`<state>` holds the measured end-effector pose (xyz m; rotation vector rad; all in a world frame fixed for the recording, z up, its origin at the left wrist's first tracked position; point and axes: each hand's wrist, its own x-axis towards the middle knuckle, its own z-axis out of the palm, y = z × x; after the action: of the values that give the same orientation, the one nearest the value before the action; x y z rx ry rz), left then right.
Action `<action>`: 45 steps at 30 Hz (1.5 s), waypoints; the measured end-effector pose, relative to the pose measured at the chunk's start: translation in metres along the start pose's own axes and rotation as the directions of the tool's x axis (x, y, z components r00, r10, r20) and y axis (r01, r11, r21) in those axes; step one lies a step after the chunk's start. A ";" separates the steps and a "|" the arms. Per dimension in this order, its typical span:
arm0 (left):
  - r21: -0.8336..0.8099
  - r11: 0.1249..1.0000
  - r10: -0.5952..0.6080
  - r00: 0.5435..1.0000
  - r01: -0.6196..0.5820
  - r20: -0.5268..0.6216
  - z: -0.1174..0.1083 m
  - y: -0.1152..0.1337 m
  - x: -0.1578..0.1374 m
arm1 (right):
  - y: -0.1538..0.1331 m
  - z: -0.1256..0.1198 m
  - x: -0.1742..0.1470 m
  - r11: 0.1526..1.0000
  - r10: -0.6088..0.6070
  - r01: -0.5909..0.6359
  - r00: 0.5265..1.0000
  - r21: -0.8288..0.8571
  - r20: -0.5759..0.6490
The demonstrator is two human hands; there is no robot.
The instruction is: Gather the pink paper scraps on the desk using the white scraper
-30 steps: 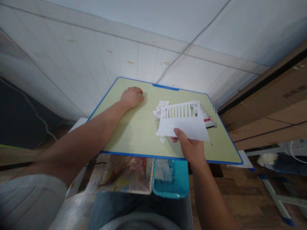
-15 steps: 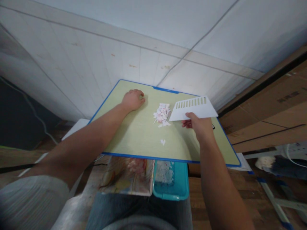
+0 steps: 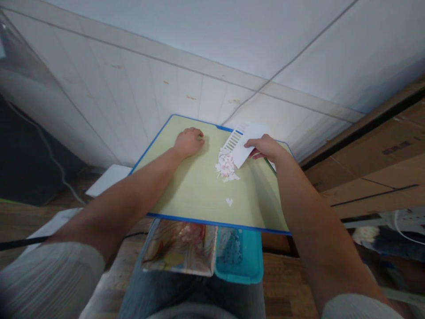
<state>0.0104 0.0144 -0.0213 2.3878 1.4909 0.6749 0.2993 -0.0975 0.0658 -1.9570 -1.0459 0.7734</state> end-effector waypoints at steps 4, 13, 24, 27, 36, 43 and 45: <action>-0.096 0.994 -0.060 0.991 0.049 -0.121 -0.004 -0.002 0.003 | -0.003 0.007 -0.021 0.991 -0.118 0.110 0.984 0.071 0.133; -0.236 0.966 -0.167 0.946 0.101 -0.278 -0.009 -0.009 0.013 | 0.005 0.027 -0.064 0.982 -0.188 0.188 0.979 0.004 0.076; -0.293 0.946 -0.237 0.909 0.136 -0.344 -0.013 -0.019 0.019 | 0.006 0.085 -0.104 0.981 -0.186 0.182 0.981 0.072 0.057; -0.268 0.955 -0.212 0.919 0.123 -0.332 -0.011 -0.022 0.020 | 0.004 0.075 -0.096 0.977 -0.197 0.200 0.979 0.077 -0.046; -0.467 0.883 -0.279 0.857 0.051 -0.434 0.008 -0.034 0.034 | -0.019 0.116 -0.079 0.982 -0.185 0.181 0.981 0.060 0.053; -0.456 0.890 -0.267 0.832 0.019 -0.486 0.018 -0.036 0.043 | 0.002 0.073 -0.104 0.987 -0.144 0.141 0.989 0.078 0.033; -0.449 0.893 -0.271 0.832 0.030 -0.484 0.017 -0.036 0.042 | 0.014 0.078 -0.122 0.987 -0.141 0.129 0.981 0.096 0.135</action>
<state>0.0068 0.0684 -0.0410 1.7935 1.4984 1.5478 0.1850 -0.1811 0.0319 -1.7589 -1.1958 0.8772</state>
